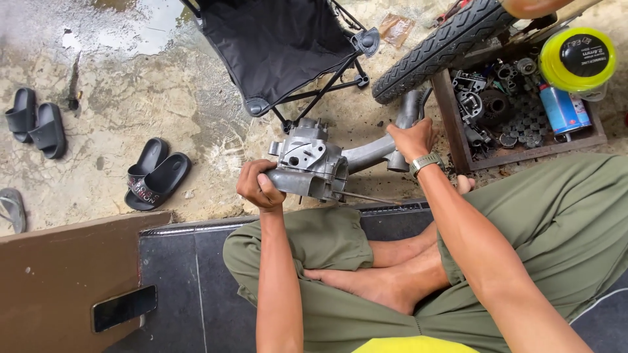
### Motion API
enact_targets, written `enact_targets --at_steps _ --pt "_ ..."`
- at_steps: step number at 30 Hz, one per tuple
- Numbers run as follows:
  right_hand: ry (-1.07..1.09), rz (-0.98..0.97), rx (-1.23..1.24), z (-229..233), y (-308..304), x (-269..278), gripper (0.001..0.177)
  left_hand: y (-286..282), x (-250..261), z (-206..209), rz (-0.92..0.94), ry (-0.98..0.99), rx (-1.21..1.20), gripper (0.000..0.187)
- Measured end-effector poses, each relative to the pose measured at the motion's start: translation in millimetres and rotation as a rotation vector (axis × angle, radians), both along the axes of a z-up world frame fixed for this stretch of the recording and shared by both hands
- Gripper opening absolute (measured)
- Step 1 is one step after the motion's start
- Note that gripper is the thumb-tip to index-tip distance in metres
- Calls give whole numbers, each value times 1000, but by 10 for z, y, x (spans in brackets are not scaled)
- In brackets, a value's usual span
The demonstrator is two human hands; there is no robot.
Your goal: The person scrubs a metal engine casing with a wire brush, focusing on crevices and surfaces. They rotate the part to access different areas and continue scrubbing until the end of the clip.
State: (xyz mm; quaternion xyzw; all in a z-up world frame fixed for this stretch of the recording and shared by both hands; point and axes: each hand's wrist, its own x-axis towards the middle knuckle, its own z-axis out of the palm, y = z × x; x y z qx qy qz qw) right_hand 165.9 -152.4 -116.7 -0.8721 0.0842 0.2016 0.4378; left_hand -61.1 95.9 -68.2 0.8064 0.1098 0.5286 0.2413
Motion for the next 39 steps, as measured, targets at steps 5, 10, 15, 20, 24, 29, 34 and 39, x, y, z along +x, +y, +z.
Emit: enact_targets --at_steps 5,10,15,20,24,29,34,39 --pt "9 -18 55 116 43 -109 55 89 17 18 2 -20 -16 42" --pt "67 -50 152 105 9 -164 71 283 271 87 -18 30 -50 43" --pt "174 -49 108 92 42 -263 71 544 219 -320 -25 65 -90 43" --pt "165 -10 150 422 61 -369 72 568 -19 -119 7 38 -134 46" --pt "109 -25 167 423 57 -477 69 519 -108 35 34 -12 -165 48" --pt "81 -39 209 238 -17 -454 69 489 -121 161 49 -23 -199 46" --pt "81 -16 232 211 -18 -451 71 282 -157 397 143 -14 -188 39" --pt "93 13 245 152 -16 -431 70 170 -124 416 138 0 -171 51"
